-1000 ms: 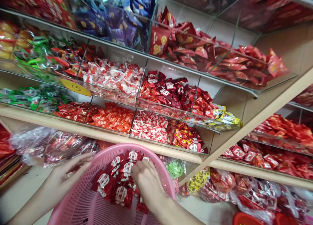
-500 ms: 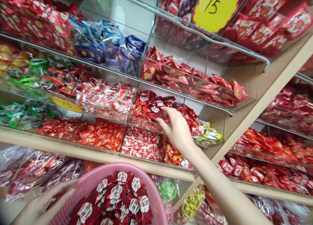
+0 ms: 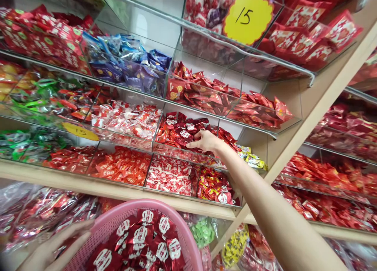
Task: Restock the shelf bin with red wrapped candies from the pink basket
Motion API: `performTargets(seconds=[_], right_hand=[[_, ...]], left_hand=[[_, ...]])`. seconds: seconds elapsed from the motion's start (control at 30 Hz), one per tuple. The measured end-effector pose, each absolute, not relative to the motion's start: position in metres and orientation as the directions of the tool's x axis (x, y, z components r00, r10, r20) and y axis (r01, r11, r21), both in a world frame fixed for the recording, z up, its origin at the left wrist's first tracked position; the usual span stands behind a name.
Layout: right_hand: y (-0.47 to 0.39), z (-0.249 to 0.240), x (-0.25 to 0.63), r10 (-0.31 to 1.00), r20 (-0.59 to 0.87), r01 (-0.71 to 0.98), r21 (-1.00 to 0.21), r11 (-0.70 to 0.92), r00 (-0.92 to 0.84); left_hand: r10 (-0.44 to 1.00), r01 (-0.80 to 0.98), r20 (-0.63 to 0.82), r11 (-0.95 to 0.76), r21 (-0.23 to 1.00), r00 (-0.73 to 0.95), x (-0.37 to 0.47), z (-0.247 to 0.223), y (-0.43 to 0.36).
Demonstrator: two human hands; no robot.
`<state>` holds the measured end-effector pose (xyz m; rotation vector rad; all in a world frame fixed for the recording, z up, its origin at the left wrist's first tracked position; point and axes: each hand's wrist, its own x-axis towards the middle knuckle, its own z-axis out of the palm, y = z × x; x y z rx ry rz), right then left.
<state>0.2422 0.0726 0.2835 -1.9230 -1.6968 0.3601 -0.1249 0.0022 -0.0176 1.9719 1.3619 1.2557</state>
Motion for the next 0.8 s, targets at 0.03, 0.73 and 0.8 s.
performTargets(seconds=[0.03, 0.73, 0.8], right_hand=[[0.071, 0.285, 0.244, 0.976, 0.133, 0.807, -0.588, -0.064, 0.174], [-0.031, 0.162, 0.209, 0.936, -0.158, -0.376, -0.885, -0.275, -0.314], [-0.038, 0.146, 0.200, 0.901, -0.194, -0.351, -0.873, -0.339, -0.387]], left_hand=[[0.897, 0.505, 0.428, -0.422, 0.753, 0.110, -0.125, -0.017, 0.002], [0.866, 0.178, 0.298, -0.393, 0.902, 0.402, -0.032, 0.144, -0.005], [0.857, 0.054, 0.264, -0.320, 0.946, 0.442, -0.015, 0.148, 0.000]])
